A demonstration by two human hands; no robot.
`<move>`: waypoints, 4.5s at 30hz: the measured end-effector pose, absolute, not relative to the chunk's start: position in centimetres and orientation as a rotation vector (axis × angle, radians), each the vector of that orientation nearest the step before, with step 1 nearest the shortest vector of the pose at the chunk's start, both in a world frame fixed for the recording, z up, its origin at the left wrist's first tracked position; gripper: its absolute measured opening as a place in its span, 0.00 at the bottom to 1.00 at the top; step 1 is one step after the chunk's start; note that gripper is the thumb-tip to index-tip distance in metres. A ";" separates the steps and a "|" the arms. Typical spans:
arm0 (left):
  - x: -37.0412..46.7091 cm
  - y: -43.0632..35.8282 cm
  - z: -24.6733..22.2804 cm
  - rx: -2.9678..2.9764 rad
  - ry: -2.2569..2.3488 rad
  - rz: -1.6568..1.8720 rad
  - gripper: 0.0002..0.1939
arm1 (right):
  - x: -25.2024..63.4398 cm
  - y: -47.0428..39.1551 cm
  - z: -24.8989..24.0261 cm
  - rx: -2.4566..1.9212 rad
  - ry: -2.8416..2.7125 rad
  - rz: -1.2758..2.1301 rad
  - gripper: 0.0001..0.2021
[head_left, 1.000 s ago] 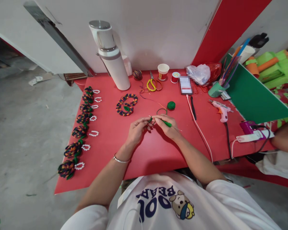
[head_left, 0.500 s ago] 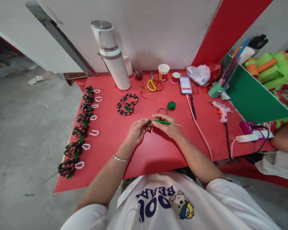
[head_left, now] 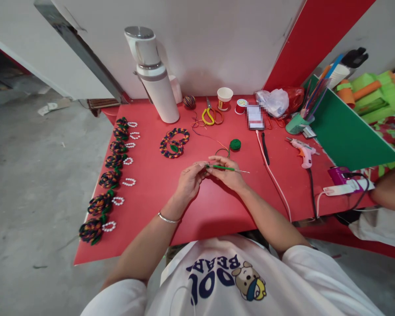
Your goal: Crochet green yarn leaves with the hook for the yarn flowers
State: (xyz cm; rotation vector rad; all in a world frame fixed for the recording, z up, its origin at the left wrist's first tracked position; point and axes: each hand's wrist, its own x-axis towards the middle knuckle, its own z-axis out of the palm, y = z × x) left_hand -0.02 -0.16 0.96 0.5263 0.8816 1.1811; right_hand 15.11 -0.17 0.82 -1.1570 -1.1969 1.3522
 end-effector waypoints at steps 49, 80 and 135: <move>-2.5 0.0 1.8 0.897 0.878 0.806 0.18 | 17.3 -0.9 3.6 -1.198 -1.683 1.115 0.03; -1.2 -0.4 3.4 0.791 0.731 1.127 0.16 | 16.5 -1.5 4.2 -1.117 -1.170 1.253 0.33; -1.1 -0.4 5.2 0.423 0.750 1.020 0.25 | 17.7 -0.9 3.0 -0.939 -1.509 0.980 0.14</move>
